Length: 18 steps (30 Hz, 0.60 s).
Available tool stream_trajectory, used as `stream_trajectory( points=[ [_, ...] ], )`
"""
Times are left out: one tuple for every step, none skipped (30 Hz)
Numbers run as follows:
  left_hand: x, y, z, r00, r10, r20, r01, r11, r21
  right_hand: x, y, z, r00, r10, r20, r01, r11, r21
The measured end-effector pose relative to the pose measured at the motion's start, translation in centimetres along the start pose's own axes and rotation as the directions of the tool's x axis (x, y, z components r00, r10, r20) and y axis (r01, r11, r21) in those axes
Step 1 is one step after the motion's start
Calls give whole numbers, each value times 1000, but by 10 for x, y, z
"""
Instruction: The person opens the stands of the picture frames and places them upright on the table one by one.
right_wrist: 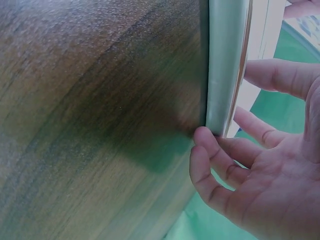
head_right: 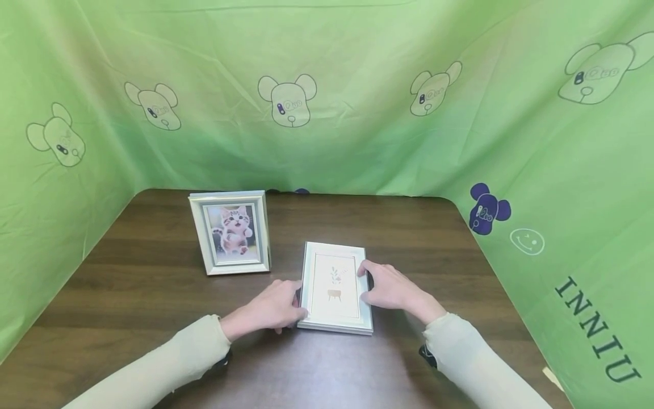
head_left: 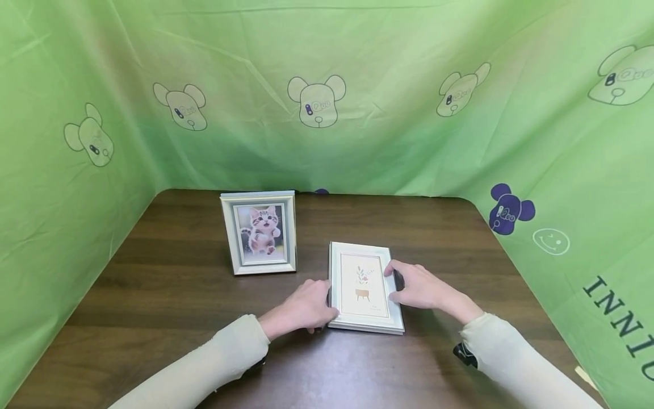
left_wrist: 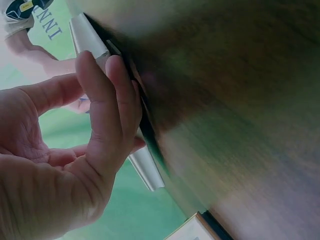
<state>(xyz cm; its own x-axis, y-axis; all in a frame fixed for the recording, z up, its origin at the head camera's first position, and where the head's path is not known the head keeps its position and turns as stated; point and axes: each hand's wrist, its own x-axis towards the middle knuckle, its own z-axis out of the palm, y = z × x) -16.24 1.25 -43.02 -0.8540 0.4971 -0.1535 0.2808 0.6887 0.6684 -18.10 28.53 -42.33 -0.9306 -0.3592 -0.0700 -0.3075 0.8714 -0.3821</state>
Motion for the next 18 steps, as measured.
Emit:
stream_trajectory(
  points=[
    [0,0,0,1000,-2,-1,2,1000,-7,0,0,0,1000,0,-2,0,1000,-1],
    [-1,0,0,1000,-4,-4,4,1000,-11,0,0,0,1000,-1,-4,1,1000,-3],
    [-1,0,0,1000,-7,-7,7,1000,-16,0,0,0,1000,-2,-6,2,1000,-1],
    [-1,0,0,1000,-9,-9,9,1000,-22,0,-1,0,1000,-2,-8,2,1000,-3],
    [-1,0,0,1000,-11,-11,10,999,-31,0,-1,-1,1000,-2,-10,2,1000,-2],
    [-1,0,0,1000,-12,-13,12,999,-38,0,-1,-1,1000,-2,-11,2,1000,-2],
    [-1,0,0,1000,-14,-14,13,999,-48,-1,-1,-1,1000,0,-10,0,1000,-2],
    [-1,0,0,1000,-15,-14,14,999,-51,-1,-1,-1,1000,1,-10,-1,1000,-1],
    [-1,0,0,1000,-15,-14,14,998,-54,-1,-1,-2,1000,1,-8,-1,1000,-1],
    [-1,0,0,1000,-14,-14,14,998,-57,-1,-1,-2,1000,2,-8,-2,1000,-1],
    [-1,0,0,1000,-13,-17,12,998,-57,-1,-1,-2,1000,2,-8,-2,1000,-1],
    [-1,0,0,1000,-11,-20,10,998,-59,-1,-1,-2,1000,3,-9,-3,1000,-1],
    [-1,0,0,1000,-10,-24,9,998,-59,-1,-1,-2,1000,3,-10,-3,1000,-1],
    [0,0,0,1000,-9,-28,8,998,-57,-1,-1,-2,1000,3,-11,-3,1000,-2],
    [0,-1,0,999,-7,-32,5,998,-56,-1,-1,-2,1000,1,-14,-1,1000,-3],
    [0,-1,0,999,-6,-35,4,998,-58,-1,-1,-2,1000,0,-16,0,1000,-3],
    [0,-1,0,999,-5,-37,3,998,-59,-1,-1,-2,1000,0,-19,0,1000,-2],
    [0,-1,0,999,-5,-38,3,998,-62,-2,-1,-2,1000,-1,-21,1,1000,-2]
  ],
)
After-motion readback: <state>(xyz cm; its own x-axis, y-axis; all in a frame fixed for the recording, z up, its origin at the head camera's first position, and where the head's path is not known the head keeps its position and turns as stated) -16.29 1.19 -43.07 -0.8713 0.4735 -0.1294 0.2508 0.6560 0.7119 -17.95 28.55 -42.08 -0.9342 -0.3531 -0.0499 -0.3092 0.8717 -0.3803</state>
